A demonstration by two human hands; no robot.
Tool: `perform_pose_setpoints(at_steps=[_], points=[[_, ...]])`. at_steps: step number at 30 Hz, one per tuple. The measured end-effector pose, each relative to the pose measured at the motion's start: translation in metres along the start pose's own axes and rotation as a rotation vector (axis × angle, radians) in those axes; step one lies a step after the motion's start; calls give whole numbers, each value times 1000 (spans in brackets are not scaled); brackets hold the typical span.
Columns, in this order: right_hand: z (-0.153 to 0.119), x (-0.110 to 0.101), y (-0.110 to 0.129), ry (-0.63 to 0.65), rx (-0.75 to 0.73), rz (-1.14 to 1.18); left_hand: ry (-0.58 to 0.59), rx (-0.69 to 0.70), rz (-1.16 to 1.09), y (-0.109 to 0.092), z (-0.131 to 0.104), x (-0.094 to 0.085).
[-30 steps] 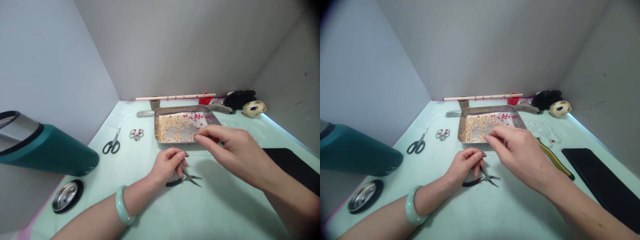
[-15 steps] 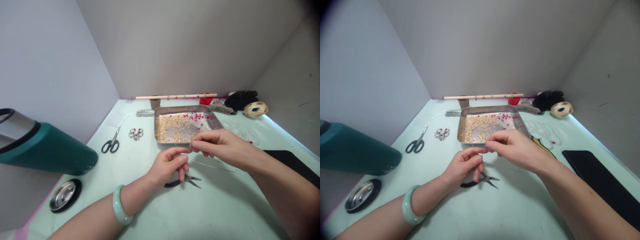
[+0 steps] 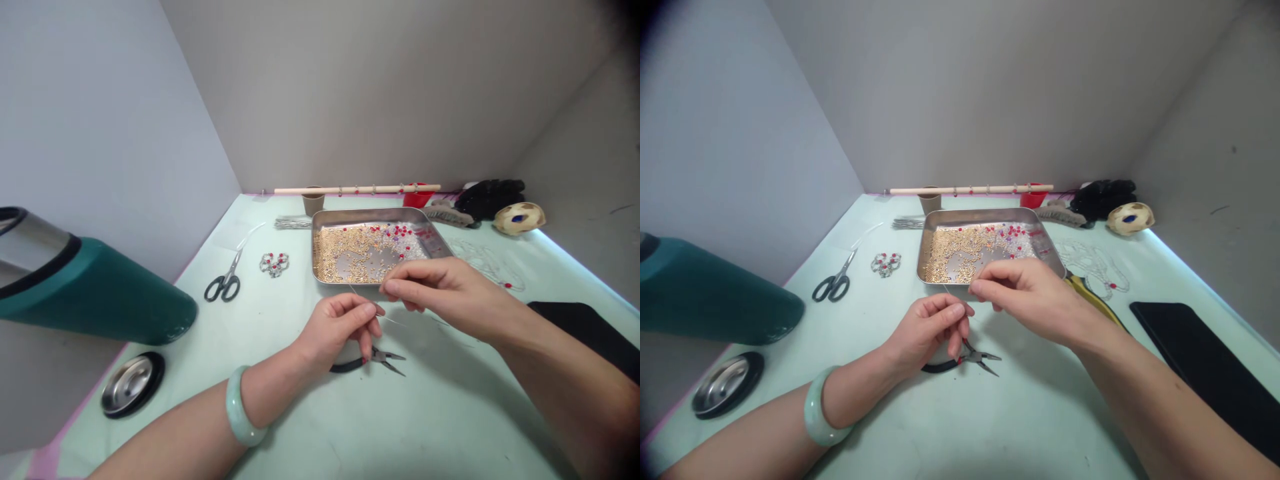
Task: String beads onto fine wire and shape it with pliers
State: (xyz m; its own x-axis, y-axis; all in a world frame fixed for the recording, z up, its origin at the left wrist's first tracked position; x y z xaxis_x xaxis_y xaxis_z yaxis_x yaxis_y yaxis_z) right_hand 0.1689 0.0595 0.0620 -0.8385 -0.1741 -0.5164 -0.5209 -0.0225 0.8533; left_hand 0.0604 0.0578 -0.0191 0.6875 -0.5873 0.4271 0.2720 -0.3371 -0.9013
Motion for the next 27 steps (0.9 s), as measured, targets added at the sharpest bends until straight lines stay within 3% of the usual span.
perform_pose_setpoints(at_steps=[6, 12, 16, 20, 27], points=[[2, 0, 0, -4, -38, 20, 21, 1, 93, -4, 0, 2], [10, -5, -17, 10, -59, -52, -54, 27, -35, -5, 2, -8], [9, 6, -8, 90, -223, -98, -112, 44, -106, -4, 5, -17], [5, 5, 7, -29, -349, -116, -124, 56, -116, -6, 6, -18], [1, 1, 8, -181, -335, -164, -123, 86, 14, -14, 3, -17]])
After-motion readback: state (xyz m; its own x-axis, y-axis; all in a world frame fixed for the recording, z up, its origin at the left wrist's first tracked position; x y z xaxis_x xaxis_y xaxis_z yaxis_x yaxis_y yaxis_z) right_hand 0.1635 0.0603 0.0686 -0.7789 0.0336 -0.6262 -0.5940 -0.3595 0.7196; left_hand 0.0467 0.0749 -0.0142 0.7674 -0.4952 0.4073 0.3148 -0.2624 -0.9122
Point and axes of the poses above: each hand's wrist, its own z-axis towards the middle knuckle, its own x-axis out of the palm, y = z × x, the point moved 9 cm from there along z, towards the middle knuckle, and after that the axes turned 3 degrees about x, right-handed, at the moved point
